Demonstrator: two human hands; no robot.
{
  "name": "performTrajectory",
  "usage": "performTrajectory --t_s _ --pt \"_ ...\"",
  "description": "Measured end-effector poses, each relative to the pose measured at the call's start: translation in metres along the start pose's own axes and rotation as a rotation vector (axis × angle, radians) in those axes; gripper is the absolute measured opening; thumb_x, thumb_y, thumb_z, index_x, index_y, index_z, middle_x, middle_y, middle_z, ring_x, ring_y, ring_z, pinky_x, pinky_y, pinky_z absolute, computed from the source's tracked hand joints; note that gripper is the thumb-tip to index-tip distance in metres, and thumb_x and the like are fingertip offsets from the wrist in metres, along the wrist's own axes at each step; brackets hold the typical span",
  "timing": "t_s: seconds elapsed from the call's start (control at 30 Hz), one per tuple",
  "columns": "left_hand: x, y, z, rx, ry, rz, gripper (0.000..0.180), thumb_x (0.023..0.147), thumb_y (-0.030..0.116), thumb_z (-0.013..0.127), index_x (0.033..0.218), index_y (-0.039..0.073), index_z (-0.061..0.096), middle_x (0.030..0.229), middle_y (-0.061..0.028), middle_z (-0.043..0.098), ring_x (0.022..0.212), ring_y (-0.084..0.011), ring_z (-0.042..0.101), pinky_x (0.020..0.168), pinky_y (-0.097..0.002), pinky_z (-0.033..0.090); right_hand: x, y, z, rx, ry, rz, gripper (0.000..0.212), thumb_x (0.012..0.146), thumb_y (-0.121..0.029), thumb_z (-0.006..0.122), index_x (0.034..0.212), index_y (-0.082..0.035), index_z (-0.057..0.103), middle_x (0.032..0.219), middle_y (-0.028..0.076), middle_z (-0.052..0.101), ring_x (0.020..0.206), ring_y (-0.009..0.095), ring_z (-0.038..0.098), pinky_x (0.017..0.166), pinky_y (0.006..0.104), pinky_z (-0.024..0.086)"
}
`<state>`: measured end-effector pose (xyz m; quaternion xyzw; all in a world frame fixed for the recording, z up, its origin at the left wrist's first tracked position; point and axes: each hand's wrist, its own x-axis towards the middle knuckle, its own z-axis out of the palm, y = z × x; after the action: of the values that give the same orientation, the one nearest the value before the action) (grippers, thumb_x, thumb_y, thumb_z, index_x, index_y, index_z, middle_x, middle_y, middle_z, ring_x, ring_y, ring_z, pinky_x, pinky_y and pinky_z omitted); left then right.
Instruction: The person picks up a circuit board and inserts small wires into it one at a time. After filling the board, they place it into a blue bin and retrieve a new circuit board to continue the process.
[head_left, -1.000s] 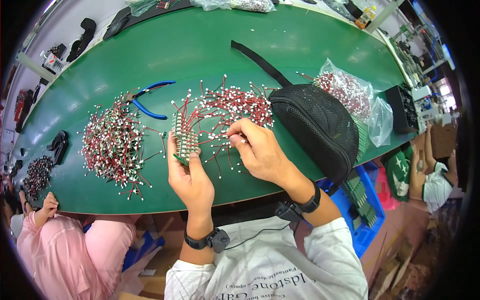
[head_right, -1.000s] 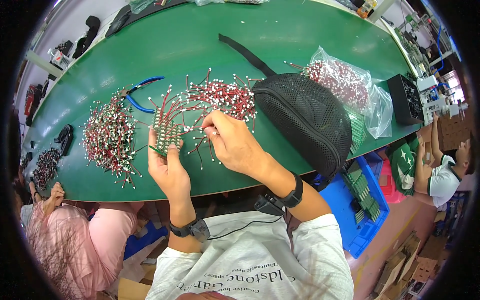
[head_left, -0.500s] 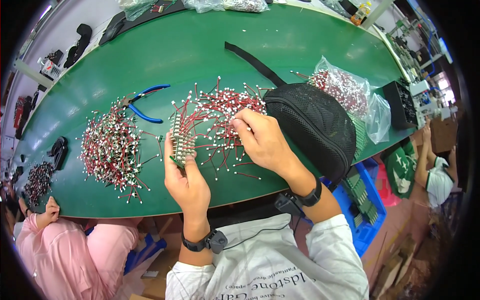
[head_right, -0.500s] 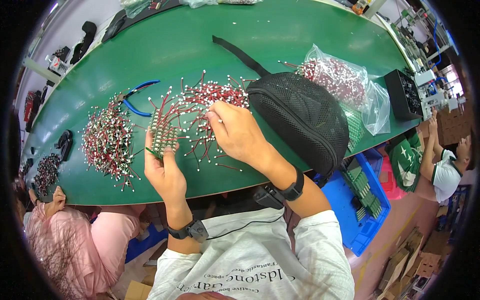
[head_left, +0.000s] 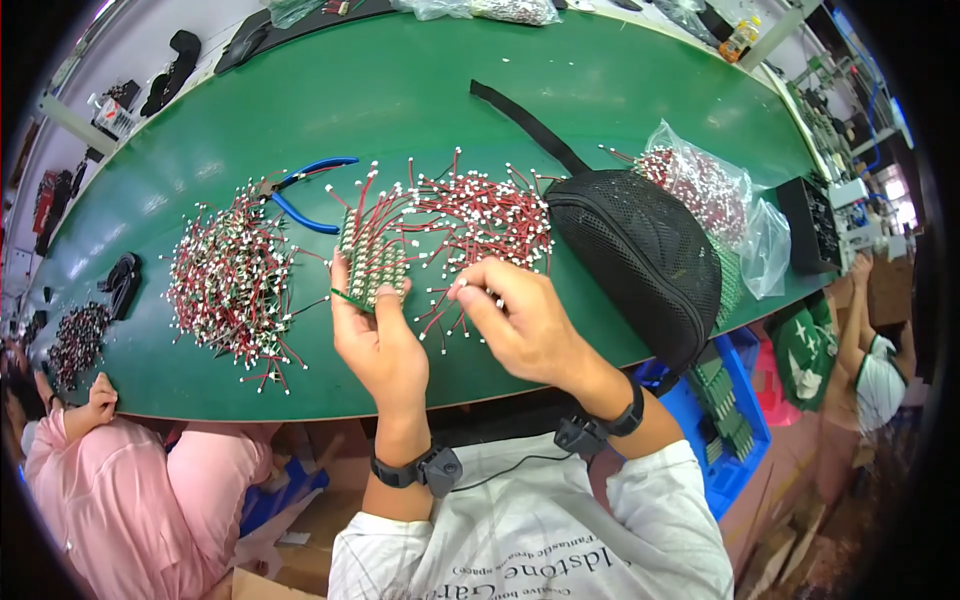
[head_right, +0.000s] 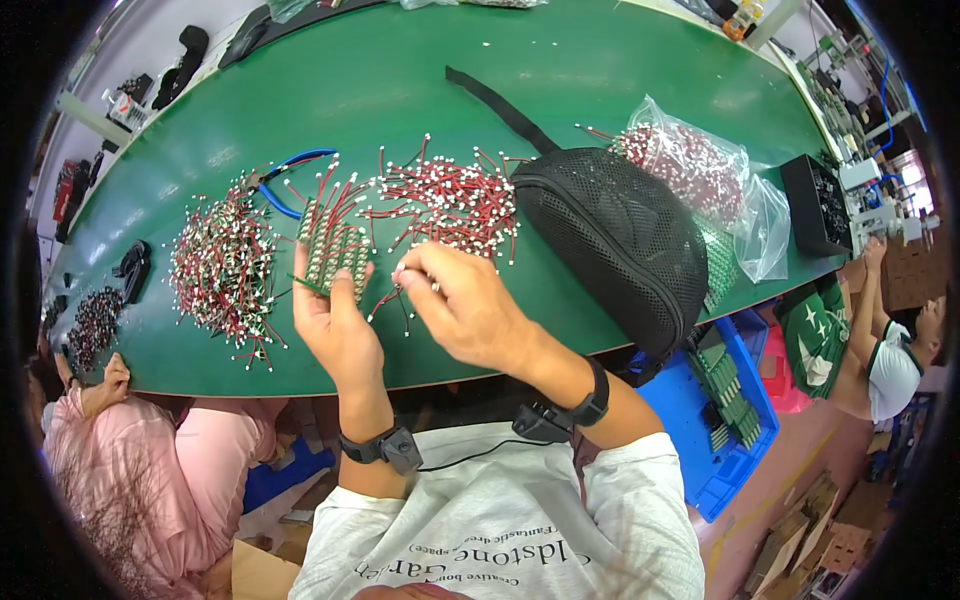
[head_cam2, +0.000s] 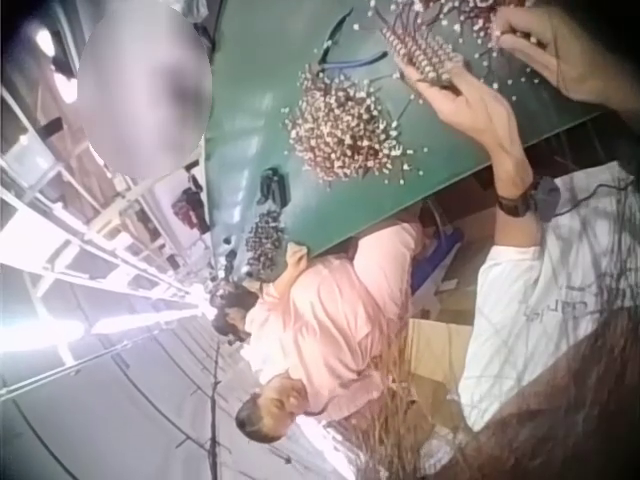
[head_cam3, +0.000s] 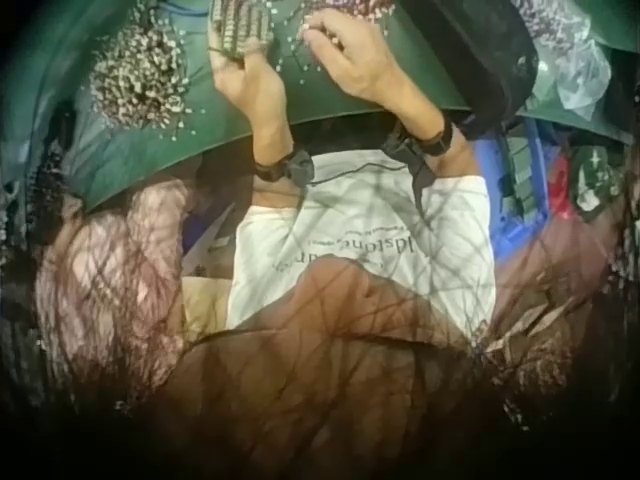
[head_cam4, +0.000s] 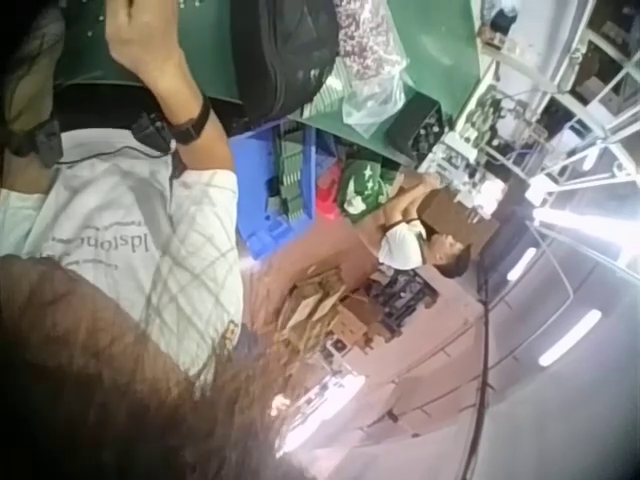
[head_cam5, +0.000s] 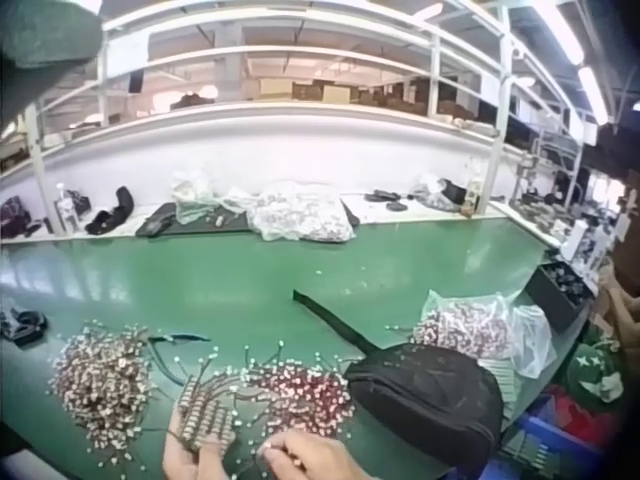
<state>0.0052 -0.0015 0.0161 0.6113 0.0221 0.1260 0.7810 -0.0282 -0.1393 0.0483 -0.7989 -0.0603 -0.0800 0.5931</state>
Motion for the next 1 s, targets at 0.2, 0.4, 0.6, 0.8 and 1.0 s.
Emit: performTrajectory --t_s 0.2,0.4,0.6,0.8,1.0 --pt "0.001 0.001 -0.004 -0.117 0.021 -0.047 0.05 0.093 -0.006 0.046 0.141 -0.009 0.033 0.12 -0.0144 0.058 0.099 -0.016 0.062 0.083 -0.0315 0.057 -0.004 -0.001 0.018 -0.014 -0.007 -0.161 0.007 0.085 -0.003 0.065 0.09 0.001 0.063 0.077 0.007 0.061 0.058 0.011 0.053 0.05 0.0244 0.041" --pt "0.002 0.004 -0.007 -0.156 0.017 -0.103 0.05 0.093 -0.005 0.046 0.141 -0.009 0.032 0.119 -0.015 0.059 0.098 -0.0168 0.062 0.083 -0.0323 0.057 0.001 -0.001 0.015 -0.06 -0.04 -0.237 0.01 0.079 -0.001 0.067 0.089 -0.001 0.066 0.077 0.005 0.06 0.062 0.011 0.055 0.049 0.0256 0.041" --pt "0.001 0.001 -0.009 -0.155 -0.005 -0.128 0.05 0.093 -0.005 0.046 0.141 -0.009 0.033 0.114 -0.0143 0.061 0.094 -0.016 0.063 0.08 -0.0306 0.056 0.003 0.0 0.024 -0.029 -0.069 -0.247 0.013 0.079 0.001 0.064 0.091 -0.002 0.066 0.076 0.007 0.058 0.063 0.018 0.057 0.052 0.0299 0.045" --pt "0.0 0.002 -0.007 -0.185 -0.009 -0.155 0.05 0.092 -0.006 0.046 0.141 -0.009 0.033 0.114 -0.0143 0.061 0.093 -0.0162 0.064 0.081 -0.0308 0.056 0.002 0.006 0.031 -0.106 -0.109 -0.28 0.014 0.077 0.002 0.063 0.09 -0.002 0.065 0.075 0.009 0.058 0.062 0.021 0.058 0.054 0.0307 0.047" --pt "-0.001 0.0 -0.007 -0.306 -0.021 -0.175 0.05 0.093 -0.005 0.047 0.14 -0.008 0.032 0.114 -0.0146 0.06 0.096 -0.0174 0.063 0.082 -0.0327 0.057 0.003 0.009 0.036 -0.037 -0.124 -0.203 0.009 0.08 0.001 0.063 0.089 -0.001 0.064 0.077 0.009 0.06 0.062 0.021 0.06 0.055 0.0306 0.047"
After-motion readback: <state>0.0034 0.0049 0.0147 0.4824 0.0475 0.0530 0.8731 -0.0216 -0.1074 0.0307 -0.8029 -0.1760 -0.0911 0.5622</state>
